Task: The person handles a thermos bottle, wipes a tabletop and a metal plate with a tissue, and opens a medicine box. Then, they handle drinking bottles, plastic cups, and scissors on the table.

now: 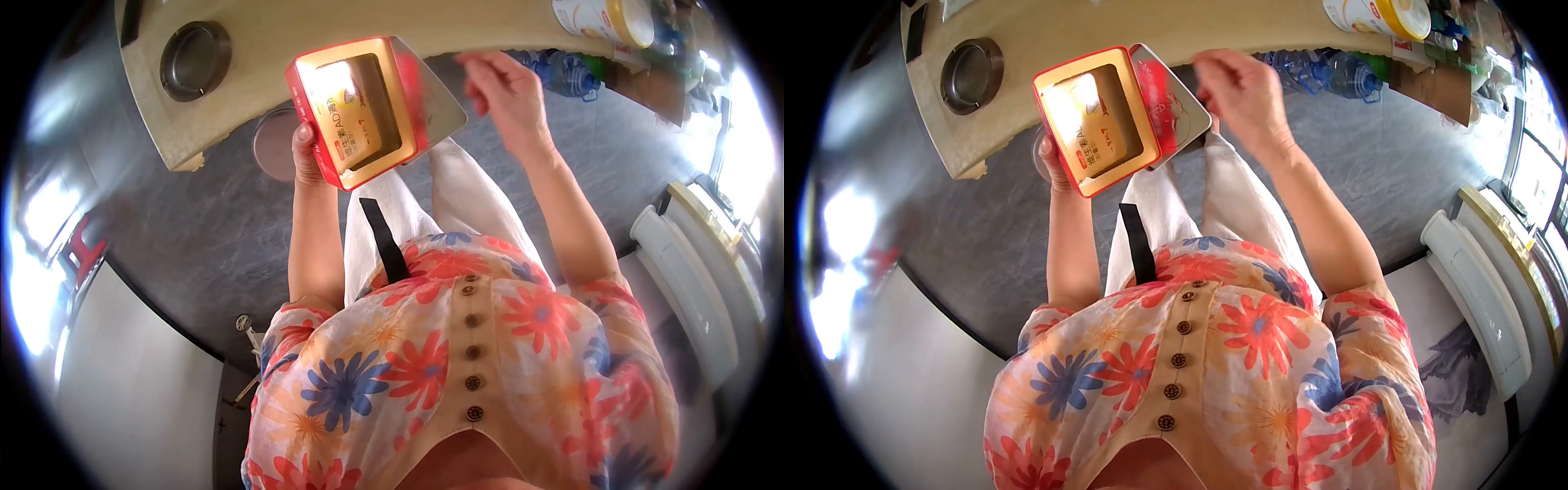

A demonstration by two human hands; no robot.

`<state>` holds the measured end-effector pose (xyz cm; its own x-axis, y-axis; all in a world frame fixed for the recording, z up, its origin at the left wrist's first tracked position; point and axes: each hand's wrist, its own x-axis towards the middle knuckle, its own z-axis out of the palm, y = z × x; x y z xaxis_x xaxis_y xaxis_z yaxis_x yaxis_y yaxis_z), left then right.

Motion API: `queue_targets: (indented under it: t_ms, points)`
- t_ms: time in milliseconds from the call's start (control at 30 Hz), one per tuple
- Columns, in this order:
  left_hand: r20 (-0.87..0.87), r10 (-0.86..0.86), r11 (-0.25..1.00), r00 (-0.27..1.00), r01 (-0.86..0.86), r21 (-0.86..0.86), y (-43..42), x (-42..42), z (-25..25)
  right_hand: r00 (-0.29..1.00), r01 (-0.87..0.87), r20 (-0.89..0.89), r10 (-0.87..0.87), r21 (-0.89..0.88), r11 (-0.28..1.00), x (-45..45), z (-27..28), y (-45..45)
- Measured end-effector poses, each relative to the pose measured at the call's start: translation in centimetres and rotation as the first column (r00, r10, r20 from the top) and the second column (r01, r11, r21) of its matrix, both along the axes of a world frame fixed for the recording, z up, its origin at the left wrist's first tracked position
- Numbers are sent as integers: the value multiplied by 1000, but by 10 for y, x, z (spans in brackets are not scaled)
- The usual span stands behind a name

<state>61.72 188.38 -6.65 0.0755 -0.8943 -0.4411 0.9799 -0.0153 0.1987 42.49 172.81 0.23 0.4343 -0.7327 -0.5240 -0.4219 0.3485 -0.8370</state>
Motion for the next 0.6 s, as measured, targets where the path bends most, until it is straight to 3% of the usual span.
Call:
queue_targets:
  t_ms: [67,133,233,433,533,600]
  points:
    - [-17,-45,998,999,45,-47,-2,-1,-3,981,-190,55,184,125,974,23,30,16]
    - [-29,-90,992,996,87,-96,-4,-3,-5,920,-381,20,392,279,881,40,25,31]
    - [69,-133,989,989,138,-60,-5,-2,-7,900,-392,-57,431,323,861,51,21,43]
    - [96,-164,986,982,165,-8,1,-5,-12,983,-177,50,178,537,825,46,5,49]
    - [87,-169,985,982,170,-8,4,-6,-17,987,-147,138,80,589,795,42,-1,50]
    - [62,-185,982,981,187,-33,3,-5,-17,983,-173,138,117,531,829,41,-1,52]
